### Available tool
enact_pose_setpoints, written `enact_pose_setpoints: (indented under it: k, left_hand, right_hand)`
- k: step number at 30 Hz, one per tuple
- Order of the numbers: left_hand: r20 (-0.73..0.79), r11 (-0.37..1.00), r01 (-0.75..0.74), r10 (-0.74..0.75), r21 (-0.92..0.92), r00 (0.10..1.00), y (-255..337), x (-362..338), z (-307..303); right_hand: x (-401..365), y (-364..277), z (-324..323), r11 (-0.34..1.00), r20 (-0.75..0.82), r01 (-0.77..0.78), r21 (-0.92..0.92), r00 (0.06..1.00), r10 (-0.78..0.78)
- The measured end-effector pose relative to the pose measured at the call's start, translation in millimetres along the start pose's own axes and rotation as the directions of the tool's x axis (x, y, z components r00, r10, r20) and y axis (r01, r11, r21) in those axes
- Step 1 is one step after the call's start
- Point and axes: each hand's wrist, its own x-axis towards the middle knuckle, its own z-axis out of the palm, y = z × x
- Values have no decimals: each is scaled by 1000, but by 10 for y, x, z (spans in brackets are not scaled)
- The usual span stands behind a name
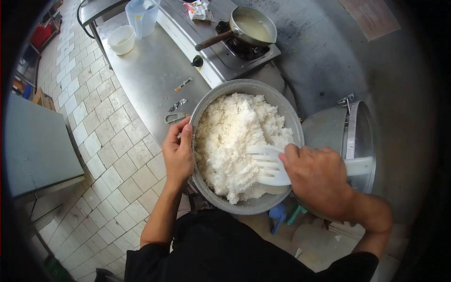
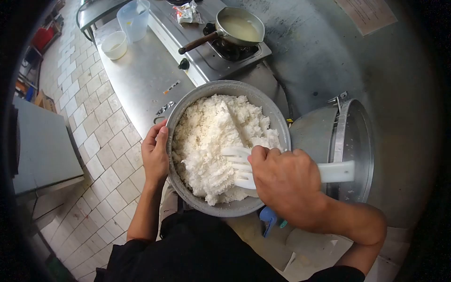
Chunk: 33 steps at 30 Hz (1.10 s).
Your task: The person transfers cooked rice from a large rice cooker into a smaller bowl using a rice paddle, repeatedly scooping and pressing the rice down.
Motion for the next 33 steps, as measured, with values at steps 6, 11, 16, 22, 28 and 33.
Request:
enact_pose_setpoints:
  k: [6,11,16,22,28,33]
  left_hand:
    - [0,998,-34,34,-45,999,-54,13,17]
    - [-19,997,-12,10,-82,1000,-72,-22,31]
    - [-28,997,-75,75,7,997,-58,-13,22]
    - [33,999,19,-21,39,999,-12,4,-38]
    - [47,999,-17,16,30,999,-56,30,-32]
    - [48,1000,13,-13,-10,999,-29,24,-28]
  right_hand:
    - [139,-263,160,997,-66,-35,-71,997,30]
    - [359,-455,364,997,-124,7,-71,992,-16]
    - [584,-417,493,998,-100,51,22,994,-48]
    - [413,-13,3,997,-74,36,69,997,-30]
    - [454,455,-111,956,-255,135,-261,945,-203]
    - [750,794,424,969,-288,177,-171,932,-221]
